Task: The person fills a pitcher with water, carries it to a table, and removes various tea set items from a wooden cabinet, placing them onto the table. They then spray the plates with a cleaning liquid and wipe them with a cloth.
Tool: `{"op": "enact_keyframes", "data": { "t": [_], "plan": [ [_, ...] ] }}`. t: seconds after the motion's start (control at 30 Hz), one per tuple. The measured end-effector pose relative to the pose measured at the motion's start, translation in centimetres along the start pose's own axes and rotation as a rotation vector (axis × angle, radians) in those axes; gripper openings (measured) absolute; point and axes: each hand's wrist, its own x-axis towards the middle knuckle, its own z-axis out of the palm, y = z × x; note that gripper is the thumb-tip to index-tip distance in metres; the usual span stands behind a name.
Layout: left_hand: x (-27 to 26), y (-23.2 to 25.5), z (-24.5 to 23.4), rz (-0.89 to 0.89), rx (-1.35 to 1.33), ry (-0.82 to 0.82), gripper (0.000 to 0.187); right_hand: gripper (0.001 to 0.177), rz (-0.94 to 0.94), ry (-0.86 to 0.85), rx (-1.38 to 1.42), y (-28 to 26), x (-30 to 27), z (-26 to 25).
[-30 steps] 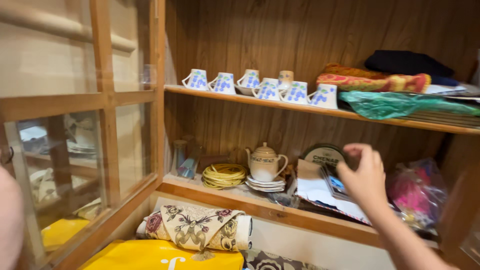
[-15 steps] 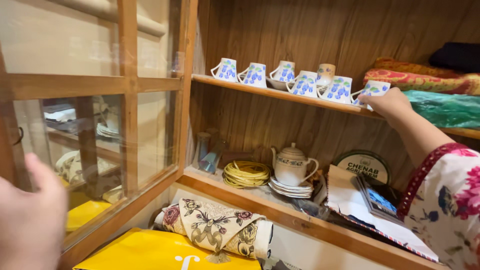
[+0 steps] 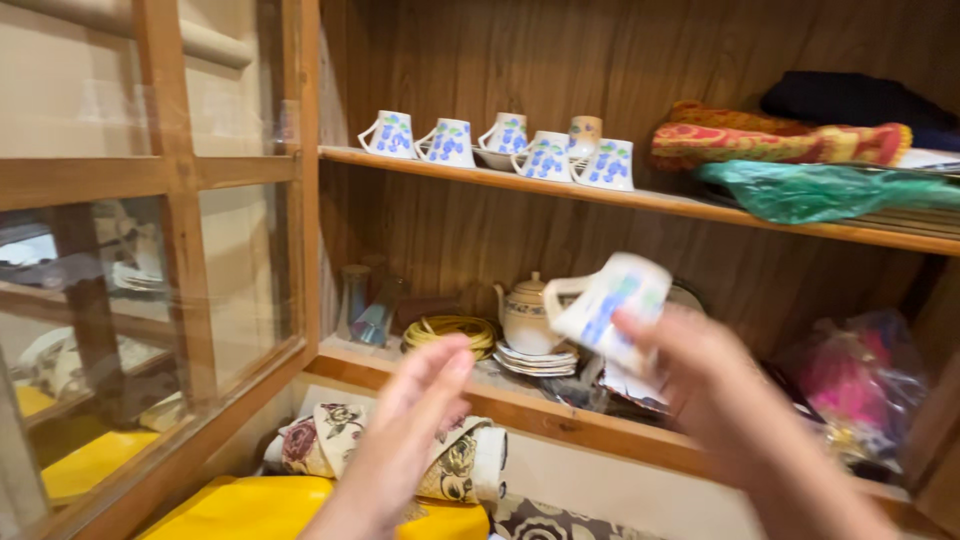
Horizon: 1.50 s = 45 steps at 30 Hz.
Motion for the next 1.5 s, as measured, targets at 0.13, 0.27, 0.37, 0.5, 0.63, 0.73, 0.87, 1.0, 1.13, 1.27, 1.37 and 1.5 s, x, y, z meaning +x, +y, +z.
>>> {"op": "enact_keyframes", "data": {
  "t": [0.13,0.27,0.37,0.5,0.63,0.73,0.87,1.0,1.13,1.27,1.37,1.5],
  "plan": [
    [-0.6,-3.2,2.8,-0.493,-0.526,-0.159,0.042,0.045,0.201,0.044,0.075,4.4,-5.5,2.5],
    [-1.2,-5.3,4.1,-0.402,-0.688,-0.177,0.032,0.056,0.135,-0.146,-0.007,6.8,-6.2,1.8],
    [-1.3,-5.5,3.8,-0.522,-0.718,-0.109,0.034,0.057,0.167,-0.139,-0.152,7.2,-4.5,0.4],
    [-1.3,-4.4,2.4,-0.575,-0.661,-0.048,0.035,0.049,-0.15,-0.017,-0.528,5.0,4.9,-3.2],
    [-1.1,-3.9,1.2,-0.704,-0.652,0.061,0.033,0.049,-0.798,0.331,-0.802,-0.8,20.0,-5.6],
    [-1.0,-4.5,0.2,-0.713,-0.632,0.071,0.036,0.069,-0.624,0.273,-0.81,-5.0,30.2,-6.3],
    [-0.7,-5.9,-0.4,-0.578,-0.8,0.011,0.044,0.06,-0.035,0.336,-0.96,-7.3,37.9,-6.5],
    [-0.7,-6.8,-1.1,-0.625,-0.771,0.065,0.043,0.051,-0.053,0.268,-0.945,-5.7,39.5,-7.7],
    [-0.2,-7.6,-1.2,-0.608,-0.799,0.043,0.046,0.04,-0.474,0.322,-0.618,-6.9,31.4,-5.0],
    [-0.1,-7.3,-0.8,-0.602,-0.806,0.08,0.047,0.044,-0.431,0.025,-0.348,-5.7,13.7,-3.1],
    [-0.6,-6.8,-0.8,-0.616,-0.682,0.131,0.049,0.052,-0.163,-0.012,-0.314,1.2,1.4,-2.6],
    [-1.2,-6.7,0.3,-0.71,-0.675,0.082,0.049,0.058,0.041,0.02,-0.144,7.5,-7.4,-4.0]
  ]
}}
